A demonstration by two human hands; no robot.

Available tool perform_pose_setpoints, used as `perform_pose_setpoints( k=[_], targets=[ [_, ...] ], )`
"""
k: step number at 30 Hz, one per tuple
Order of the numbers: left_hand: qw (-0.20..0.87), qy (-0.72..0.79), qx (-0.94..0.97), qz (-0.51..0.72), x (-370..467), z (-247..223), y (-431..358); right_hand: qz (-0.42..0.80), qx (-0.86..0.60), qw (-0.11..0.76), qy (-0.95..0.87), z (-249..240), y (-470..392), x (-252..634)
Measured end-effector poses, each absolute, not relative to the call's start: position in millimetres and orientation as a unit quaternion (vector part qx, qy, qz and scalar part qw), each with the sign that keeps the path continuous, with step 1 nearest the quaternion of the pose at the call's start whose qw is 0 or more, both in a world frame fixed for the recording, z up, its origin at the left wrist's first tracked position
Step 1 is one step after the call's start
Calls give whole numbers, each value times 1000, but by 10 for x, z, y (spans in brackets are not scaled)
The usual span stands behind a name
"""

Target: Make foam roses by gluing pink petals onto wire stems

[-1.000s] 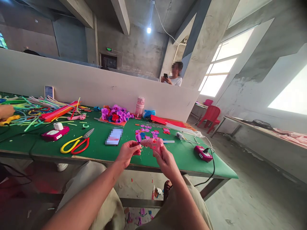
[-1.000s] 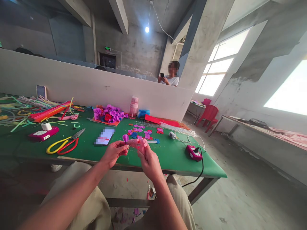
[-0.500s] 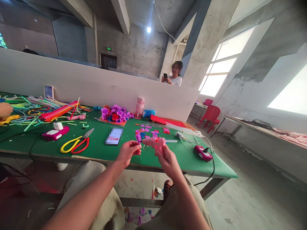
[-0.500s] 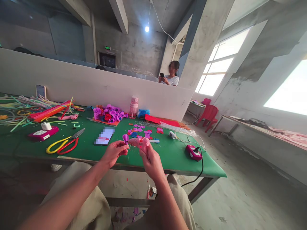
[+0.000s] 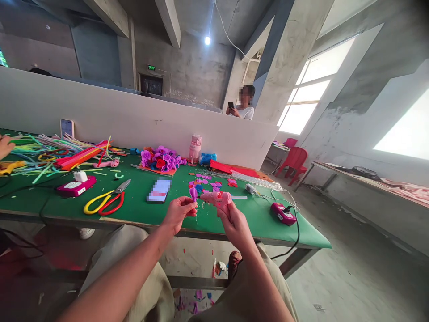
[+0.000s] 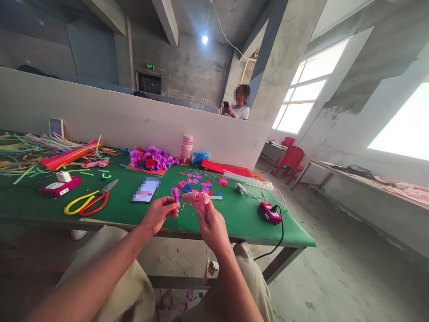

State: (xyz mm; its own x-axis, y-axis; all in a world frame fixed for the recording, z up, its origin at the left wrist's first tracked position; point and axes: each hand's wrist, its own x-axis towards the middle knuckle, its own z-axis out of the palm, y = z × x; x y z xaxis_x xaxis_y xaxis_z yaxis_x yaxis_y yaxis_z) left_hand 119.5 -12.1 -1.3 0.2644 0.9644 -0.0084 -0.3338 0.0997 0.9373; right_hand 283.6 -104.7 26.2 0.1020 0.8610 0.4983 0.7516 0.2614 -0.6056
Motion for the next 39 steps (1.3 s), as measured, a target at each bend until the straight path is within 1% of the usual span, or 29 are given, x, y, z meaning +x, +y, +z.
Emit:
perform_pose_setpoints(
  k=[12,18,23,26,28,31,34,35,37,39],
  targets=[
    [657,352,445,496,1189,32,-150,43,-617,414,-668,301,-1078,2834],
    [656,352,447,497,1191,32,-153,43,-609,430,-664,310,-1089,2817],
    [660,347,444,496,1187,28,-153,57,-610,425,-667,286,-1076,2835],
    [662,341,439,502,1184,12,-140,111,-592,445,-663,267,-1054,2891],
    [665,341,433,503,1184,6,-129,179,-579,483,-632,252,-1025,2946],
    [676,345,420,498,1185,7,-119,299,-558,557,-537,224,-964,3084],
    [685,343,413,493,1185,16,-119,370,-544,605,-449,174,-909,3336],
    [686,341,412,493,1184,19,-120,378,-551,608,-429,148,-896,3444],
    [686,339,414,493,1182,24,-121,377,-599,581,-402,83,-881,3676],
    [688,336,419,489,1179,28,-122,327,-664,544,-395,4,-875,3893]
  ],
)
